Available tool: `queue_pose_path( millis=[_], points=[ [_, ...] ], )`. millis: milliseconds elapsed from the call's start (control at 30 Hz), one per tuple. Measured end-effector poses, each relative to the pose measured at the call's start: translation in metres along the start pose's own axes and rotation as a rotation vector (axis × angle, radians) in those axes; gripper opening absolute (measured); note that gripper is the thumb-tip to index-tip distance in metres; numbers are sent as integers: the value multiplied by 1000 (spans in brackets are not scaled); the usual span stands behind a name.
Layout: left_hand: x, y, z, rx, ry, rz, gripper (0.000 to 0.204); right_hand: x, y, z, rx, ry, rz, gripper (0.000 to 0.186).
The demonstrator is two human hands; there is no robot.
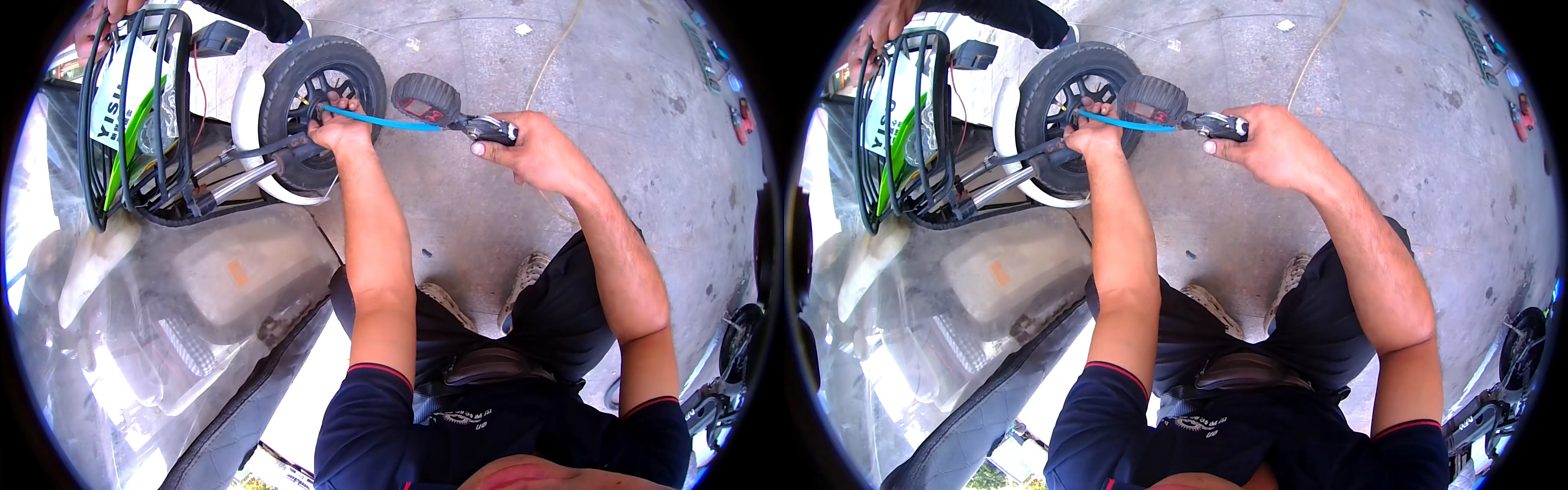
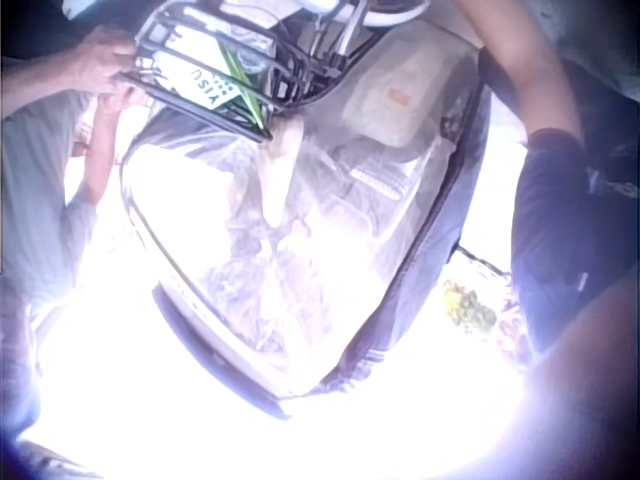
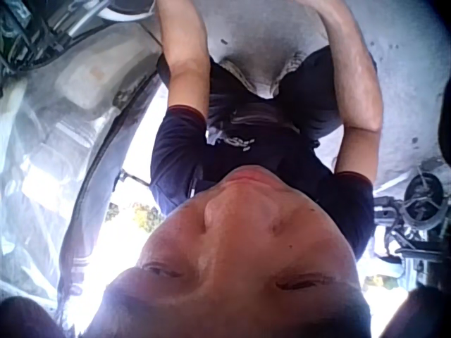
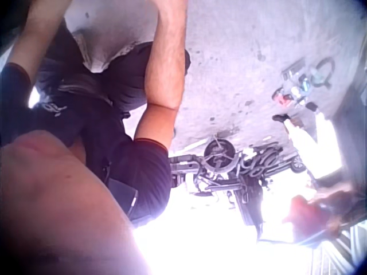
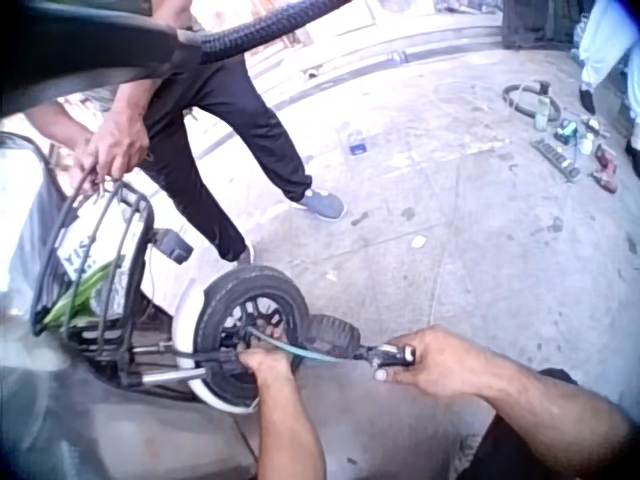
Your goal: The person inflates a scooter tire using a hand-held air pump, then selects tools from a chest to work on a cylindrical metal component.
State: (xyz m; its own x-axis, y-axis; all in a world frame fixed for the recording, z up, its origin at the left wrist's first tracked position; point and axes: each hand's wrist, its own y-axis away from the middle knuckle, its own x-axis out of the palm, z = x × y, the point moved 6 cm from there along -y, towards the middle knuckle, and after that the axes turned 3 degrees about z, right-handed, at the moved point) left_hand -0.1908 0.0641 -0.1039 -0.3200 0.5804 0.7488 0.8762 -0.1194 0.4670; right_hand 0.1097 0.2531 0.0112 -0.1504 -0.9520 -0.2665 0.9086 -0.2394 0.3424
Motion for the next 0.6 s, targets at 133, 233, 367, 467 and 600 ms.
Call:
queue_pose_path(
  millis=[133,233,367,467,600],
  points=[
    [-8,-12,-15,46,-99,111,47,2,-2,-2,10,81,0,30],
    [-6,-16,-14,64,-214,12,46,7,-8,-11,-9,68,-16,28],
    [-16,-32,-23,132,-276,15,37,14,-13,-6,-2,101,13,28],
    [-12,-29,-21,177,-352,-1,31,16,-17,-11,-110,146,-53,33],
    [-14,-31,-25,221,-400,77,20,18,-16,-6,-130,144,-59,32]
  ],
)
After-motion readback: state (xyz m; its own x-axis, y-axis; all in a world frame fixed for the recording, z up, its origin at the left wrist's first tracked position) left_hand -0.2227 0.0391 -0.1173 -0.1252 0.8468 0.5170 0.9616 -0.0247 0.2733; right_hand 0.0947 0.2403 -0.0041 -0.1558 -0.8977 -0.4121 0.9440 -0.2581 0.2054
